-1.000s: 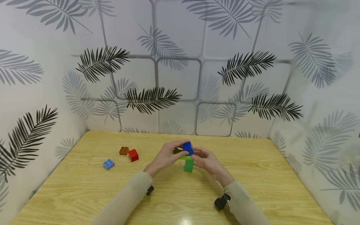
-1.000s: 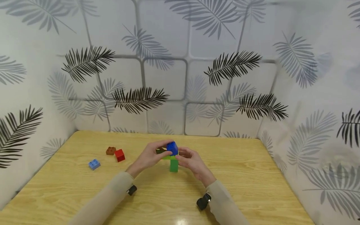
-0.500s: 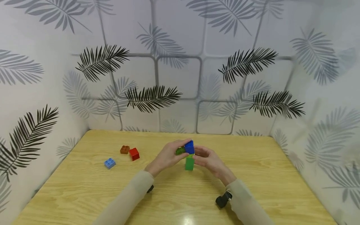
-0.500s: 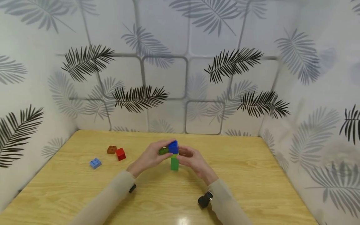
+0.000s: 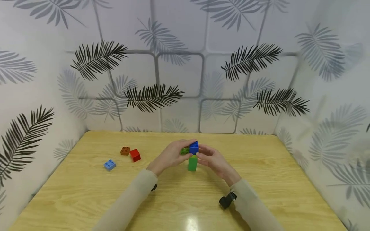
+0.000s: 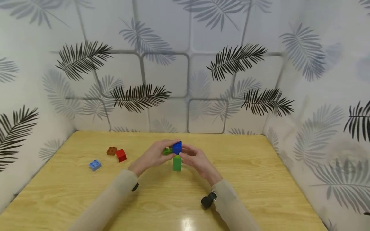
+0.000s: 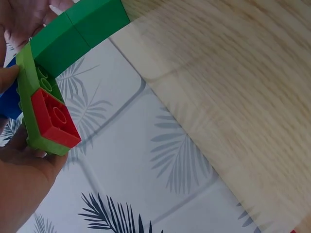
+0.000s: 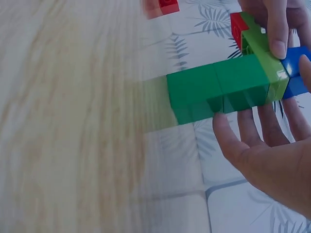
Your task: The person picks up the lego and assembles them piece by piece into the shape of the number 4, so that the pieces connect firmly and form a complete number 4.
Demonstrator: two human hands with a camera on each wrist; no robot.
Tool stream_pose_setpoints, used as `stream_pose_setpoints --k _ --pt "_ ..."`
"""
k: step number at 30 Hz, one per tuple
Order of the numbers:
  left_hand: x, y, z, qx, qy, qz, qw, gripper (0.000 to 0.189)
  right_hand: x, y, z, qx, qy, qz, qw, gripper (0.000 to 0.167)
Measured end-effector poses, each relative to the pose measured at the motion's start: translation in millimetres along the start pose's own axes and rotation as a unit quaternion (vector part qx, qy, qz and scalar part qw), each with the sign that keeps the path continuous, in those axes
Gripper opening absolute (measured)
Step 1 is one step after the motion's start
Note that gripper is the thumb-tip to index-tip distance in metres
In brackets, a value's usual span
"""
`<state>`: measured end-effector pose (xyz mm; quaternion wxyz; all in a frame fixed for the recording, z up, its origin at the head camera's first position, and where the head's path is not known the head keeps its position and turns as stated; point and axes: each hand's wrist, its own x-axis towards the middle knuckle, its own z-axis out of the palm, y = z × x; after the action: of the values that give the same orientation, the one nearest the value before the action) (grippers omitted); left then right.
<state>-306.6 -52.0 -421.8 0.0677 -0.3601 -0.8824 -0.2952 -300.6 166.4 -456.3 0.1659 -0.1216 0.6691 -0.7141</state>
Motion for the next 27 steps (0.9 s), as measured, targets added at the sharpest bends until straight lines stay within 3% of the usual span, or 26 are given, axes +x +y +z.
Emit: stream_pose_setpoints --k 7,12,17,23,27 --pt "-0.3 -2.5 -0.3 0.004 0.01 0.013 0.9999 0.06 3.7 -12.3 14.6 -0.044 0.059 -0.049 0.9961 0.049" --pt "-1.6 -6.1 2.2 -0.015 0.012 0.023 0.9996 0.06 4.6 -14.5 23.6 -0.053 0.097 -0.04 0.993 0.048" --pt "-1.4 -11.0 3.7 -0.055 0.013 0.03 0.998 0.06 5.2 -11.3 26.0 -0.052 0.108 -0.033 0.9922 0.047" --pt "-7.5 -20.3 0.7 -0.102 0.013 -0.028 0.9944 0.062 4.3 -10.9 27.8 -0.049 0.109 -0.036 0.9922 0.046" --pt "-15.9 -32.0 -12.8 -0.137 0.018 -0.066 0.9883 0.054 4.8 -13.3 28.4 -0.054 0.107 -0.041 0.992 0.049"
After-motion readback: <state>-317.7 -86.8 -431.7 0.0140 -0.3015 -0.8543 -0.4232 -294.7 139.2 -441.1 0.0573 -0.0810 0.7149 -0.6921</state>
